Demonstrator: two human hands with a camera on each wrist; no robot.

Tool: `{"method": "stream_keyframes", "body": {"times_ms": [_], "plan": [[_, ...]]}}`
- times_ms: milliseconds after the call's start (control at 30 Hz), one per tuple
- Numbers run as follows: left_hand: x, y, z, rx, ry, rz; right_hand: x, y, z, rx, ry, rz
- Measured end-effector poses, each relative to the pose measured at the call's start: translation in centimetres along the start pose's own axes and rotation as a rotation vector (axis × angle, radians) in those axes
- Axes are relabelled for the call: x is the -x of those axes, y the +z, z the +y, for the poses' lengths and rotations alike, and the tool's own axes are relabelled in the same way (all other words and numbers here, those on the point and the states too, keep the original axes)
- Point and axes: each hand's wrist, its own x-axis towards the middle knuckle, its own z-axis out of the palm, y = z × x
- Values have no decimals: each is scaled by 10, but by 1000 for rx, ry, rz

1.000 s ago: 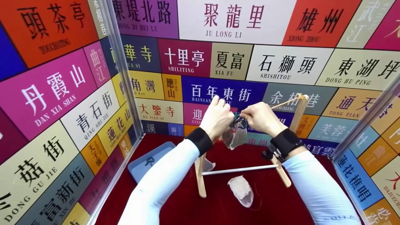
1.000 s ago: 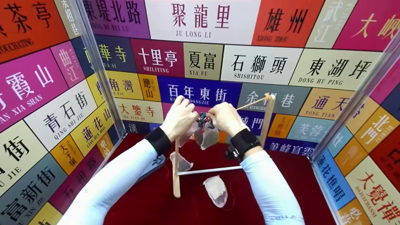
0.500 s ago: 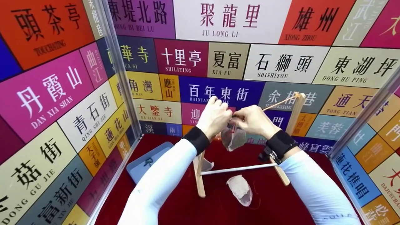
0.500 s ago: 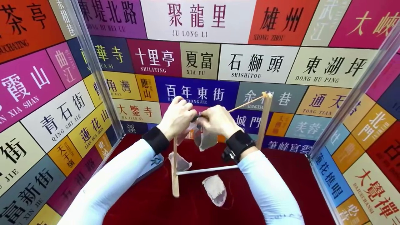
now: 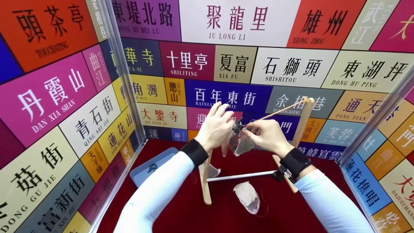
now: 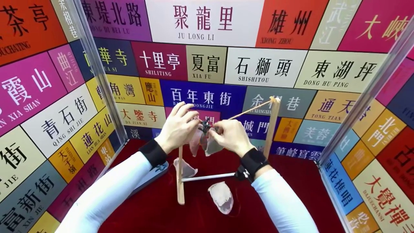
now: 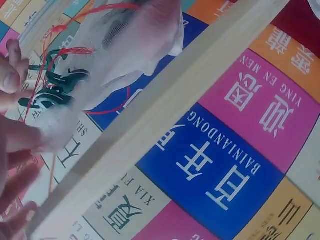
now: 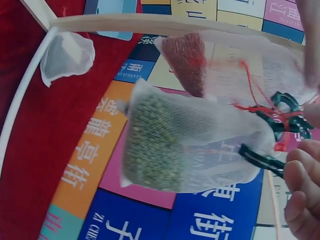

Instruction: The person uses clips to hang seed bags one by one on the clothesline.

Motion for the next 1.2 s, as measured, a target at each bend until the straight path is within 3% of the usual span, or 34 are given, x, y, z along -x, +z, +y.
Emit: {"method": "stream_keyframes", "body": {"times_ms": [100,200,300,400,567,700,833,1067,1200], "plan": [[9,-2,-8,128,5,136,12,3,2,-18,-12,55],[20,-7,-18,241,-19,208,25,5,5,-13,-32,67],[37,-10,-31,299,-94,206,40,9,9,-3,-13,41],[60,-5,-47,327,-210,159,56,13,16,2,49,-9],[112,15,-74,323,-446,-3,83,20,30,-4,189,-117],[161,31,-87,303,-621,-204,102,25,36,5,273,-173],[205,49,-91,296,-759,-408,118,24,41,19,332,-223],[286,64,-85,311,-933,-688,140,32,44,20,427,-359],[318,60,-75,331,-976,-827,151,39,43,32,432,-367]]}}
